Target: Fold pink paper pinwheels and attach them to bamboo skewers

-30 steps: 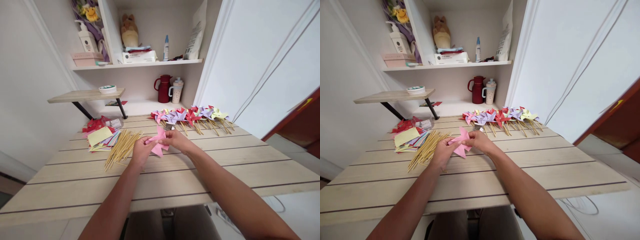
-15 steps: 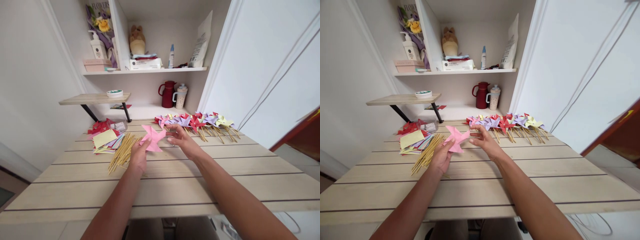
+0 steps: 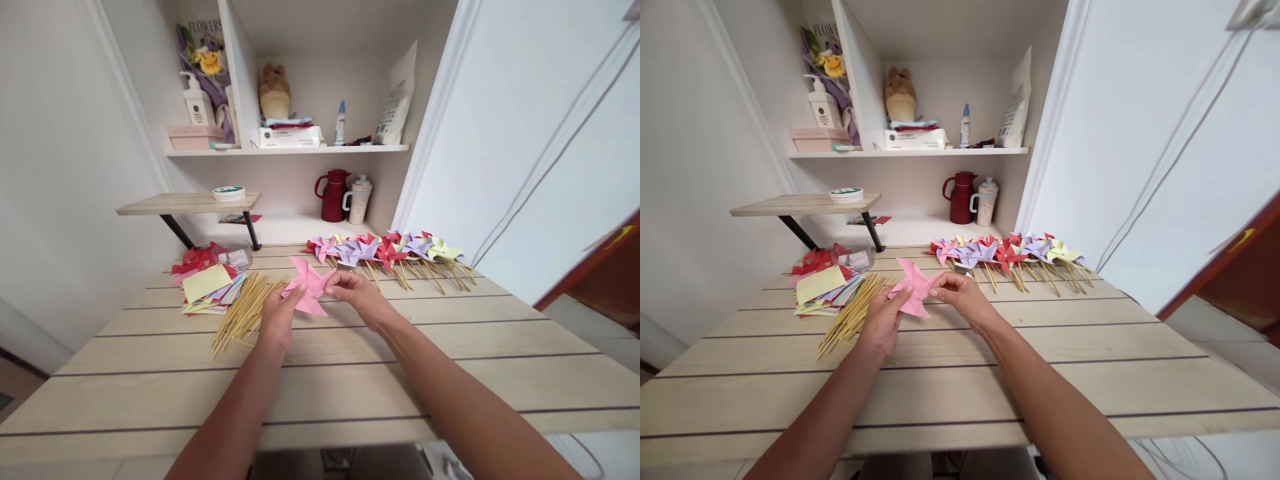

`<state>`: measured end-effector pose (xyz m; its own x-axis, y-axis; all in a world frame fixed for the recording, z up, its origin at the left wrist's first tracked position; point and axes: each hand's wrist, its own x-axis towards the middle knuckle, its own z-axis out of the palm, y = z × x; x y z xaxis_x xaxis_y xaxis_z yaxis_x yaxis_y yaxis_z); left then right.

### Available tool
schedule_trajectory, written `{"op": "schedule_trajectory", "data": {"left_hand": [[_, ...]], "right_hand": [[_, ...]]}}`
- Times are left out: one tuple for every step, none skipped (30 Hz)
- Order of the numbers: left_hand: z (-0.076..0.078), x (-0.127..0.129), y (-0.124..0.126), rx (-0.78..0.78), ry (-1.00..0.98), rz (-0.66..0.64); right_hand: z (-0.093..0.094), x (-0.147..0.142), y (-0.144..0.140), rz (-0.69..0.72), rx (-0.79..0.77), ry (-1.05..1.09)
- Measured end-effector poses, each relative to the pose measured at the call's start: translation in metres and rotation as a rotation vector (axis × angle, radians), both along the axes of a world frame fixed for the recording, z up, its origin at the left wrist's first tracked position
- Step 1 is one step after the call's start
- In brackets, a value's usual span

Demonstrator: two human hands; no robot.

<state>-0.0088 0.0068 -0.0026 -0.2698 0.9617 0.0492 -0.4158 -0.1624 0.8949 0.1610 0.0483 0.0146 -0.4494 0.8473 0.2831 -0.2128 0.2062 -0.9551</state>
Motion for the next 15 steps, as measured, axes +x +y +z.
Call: {"op": "schedule_trajectory", "data": {"left_hand": [[-0.0003, 0.0, -0.0001, 0.0, 0.008, -0.002], [-0.0007, 0.0001, -0.0001, 0.0, 0.013, -0.001], [-0.0012, 0.0001, 0.0, -0.001, 0.018, 0.001], [-0.0018, 0.0002, 0.0002, 0.002, 0.022, 0.0], [-0.0024, 0.0003, 0.0005, 0.008, 0.026, -0.003], [-0.003, 0.0005, 0.0009, 0.016, 0.028, -0.009], [-0.0036, 0.0007, 0.0012, 0.023, 0.031, -0.013], [-0.004, 0.001, 0.0016, 0.029, 0.035, -0.014], [-0.0043, 0.0014, 0.0018, 0.031, 0.04, -0.013], [-0.0044, 0.0017, 0.002, 0.031, 0.045, -0.01], [-0.0044, 0.002, 0.002, 0.028, 0.052, -0.008], [-0.0043, 0.0023, 0.002, 0.026, 0.06, -0.007], [-0.0041, 0.0025, 0.0019, 0.024, 0.066, -0.006], [-0.004, 0.0027, 0.0018, 0.023, 0.07, -0.006], [-0.0039, 0.0028, 0.0018, 0.022, 0.069, -0.007]], "right_hand": [[0.0004, -0.0004, -0.0005, -0.009, -0.002, -0.001], [0.0008, -0.001, -0.0012, -0.018, -0.001, -0.002], [0.0013, -0.0016, -0.0021, -0.029, 0.001, -0.002], [0.0018, -0.0024, -0.0029, -0.04, 0.003, -0.002], [0.0021, -0.0031, -0.0036, -0.051, 0.006, -0.004], [0.0023, -0.0039, -0.0042, -0.063, 0.011, -0.007], [0.0024, -0.0046, -0.0045, -0.08, 0.017, -0.013], [0.0022, -0.0052, -0.0046, -0.103, 0.026, -0.02], [0.0018, -0.0057, -0.0043, -0.129, 0.039, -0.03], [0.0012, -0.0062, -0.0039, -0.156, 0.058, -0.041], [0.0005, -0.0064, -0.0033, -0.182, 0.082, -0.054], [-0.0003, -0.0066, -0.0027, -0.205, 0.11, -0.068], [-0.0012, -0.0067, -0.002, -0.221, 0.139, -0.082], [-0.002, -0.0067, -0.0015, -0.229, 0.165, -0.095], [-0.0027, -0.0067, -0.001, -0.231, 0.184, -0.107]]}}
